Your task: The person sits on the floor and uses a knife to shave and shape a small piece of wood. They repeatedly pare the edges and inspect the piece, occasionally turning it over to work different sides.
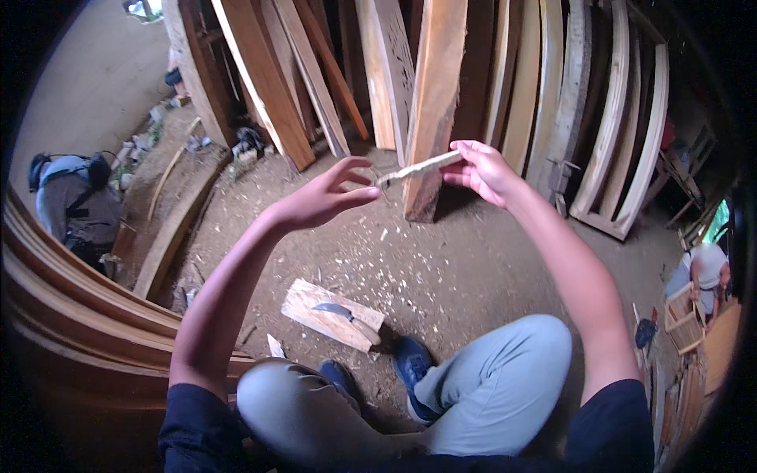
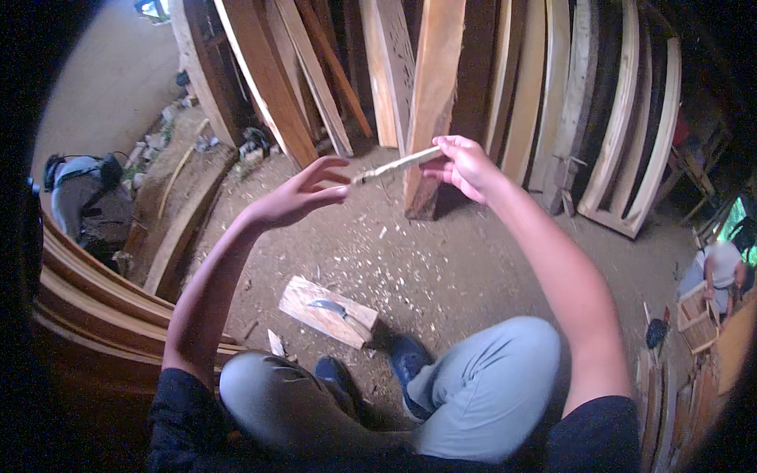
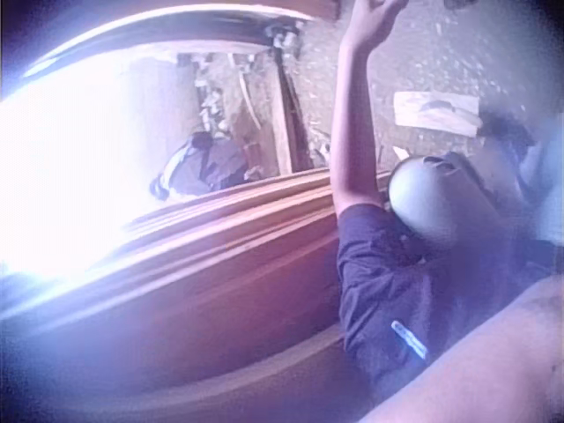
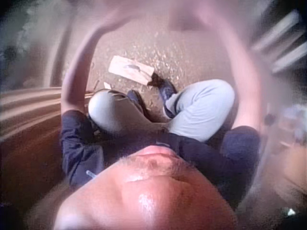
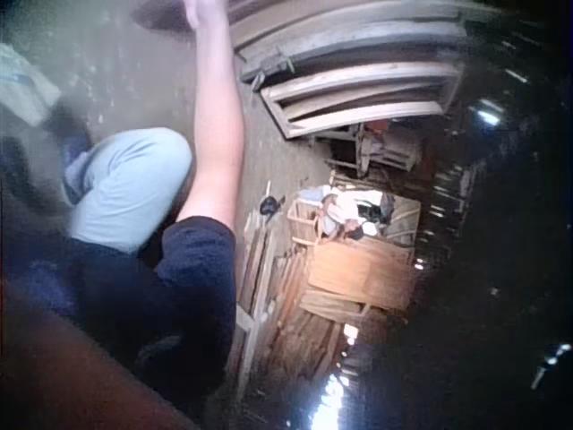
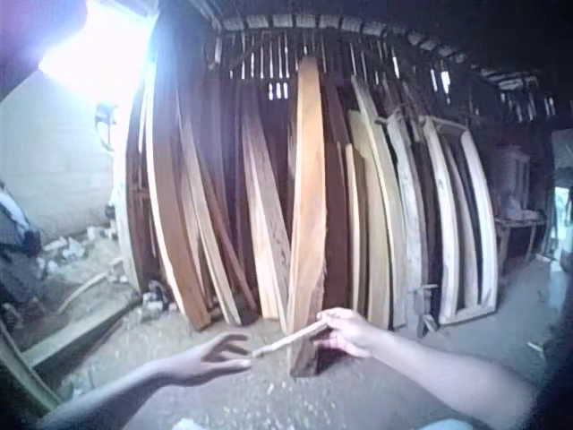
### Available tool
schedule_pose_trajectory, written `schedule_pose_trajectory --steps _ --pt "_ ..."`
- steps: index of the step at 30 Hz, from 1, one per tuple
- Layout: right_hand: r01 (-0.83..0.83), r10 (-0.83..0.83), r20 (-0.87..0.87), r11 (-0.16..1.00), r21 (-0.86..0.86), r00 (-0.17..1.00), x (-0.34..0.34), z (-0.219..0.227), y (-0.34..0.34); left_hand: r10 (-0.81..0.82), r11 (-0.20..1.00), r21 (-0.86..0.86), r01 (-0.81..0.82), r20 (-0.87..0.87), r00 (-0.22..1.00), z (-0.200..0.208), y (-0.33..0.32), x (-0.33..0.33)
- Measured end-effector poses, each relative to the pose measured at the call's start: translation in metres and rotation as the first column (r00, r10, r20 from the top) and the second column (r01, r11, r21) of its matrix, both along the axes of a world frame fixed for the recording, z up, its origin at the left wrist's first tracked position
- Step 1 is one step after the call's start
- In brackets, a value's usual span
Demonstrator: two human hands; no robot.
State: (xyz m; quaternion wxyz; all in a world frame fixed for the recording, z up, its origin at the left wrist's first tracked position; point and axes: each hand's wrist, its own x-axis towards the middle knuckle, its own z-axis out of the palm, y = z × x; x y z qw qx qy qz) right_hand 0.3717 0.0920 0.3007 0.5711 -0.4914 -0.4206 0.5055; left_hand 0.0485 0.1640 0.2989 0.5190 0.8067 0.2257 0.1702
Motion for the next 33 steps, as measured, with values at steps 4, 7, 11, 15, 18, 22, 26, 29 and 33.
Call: schedule_pose_trajectory --steps 4,7,11,15,18,22,26,29,33 --pt "0.21 -0.182 -0.218 0.971 0.111 0.959 -0.041 0.017 0.035 0.135 0.927 0.353 -0.129 0.006 0.991 0.029 0.021 0.028" --pt "0.222 -0.164 -0.38 0.968 0.115 0.91 -0.058 -0.011 0.043 0.33 0.909 0.169 -0.382 0.27 0.904 0.018 0.024 0.034" --pt "0.22 -0.167 -0.303 0.964 0.148 0.938 -0.051 -0.033 0.044 0.424 0.877 0.073 -0.476 0.353 0.834 -0.013 0.017 0.037" --pt "0.115 -0.099 -0.154 0.988 0.1 0.983 -0.059 -0.056 0.046 0.481 0.845 0.039 -0.534 0.383 0.789 -0.032 0.03 0.034" --pt "0.103 -0.267 0.572 0.948 0.302 0.776 -0.065 -0.064 0.046 0.506 0.829 0.023 -0.558 0.392 0.768 -0.051 0.039 0.026" --pt "-0.22 -0.526 0.815 0.788 0.575 0.245 -0.06 -0.084 0.052 0.524 0.837 -0.056 -0.545 0.37 0.767 -0.074 0.054 0.015" --pt "-0.225 -0.61 0.78 0.748 0.624 0.136 -0.053 -0.101 0.062 0.47 0.872 -0.026 -0.489 0.33 0.819 -0.085 0.054 0.011" --pt "-0.213 -0.743 0.663 0.636 0.742 0.09 -0.059 -0.101 0.069 0.47 0.845 0.109 -0.523 0.314 0.825 -0.096 0.052 0.003" --pt "-0.235 -0.798 0.602 0.588 0.774 -0.014 -0.06 -0.098 0.071 0.476 0.822 0.177 -0.541 0.308 0.824 -0.097 0.044 0.0"
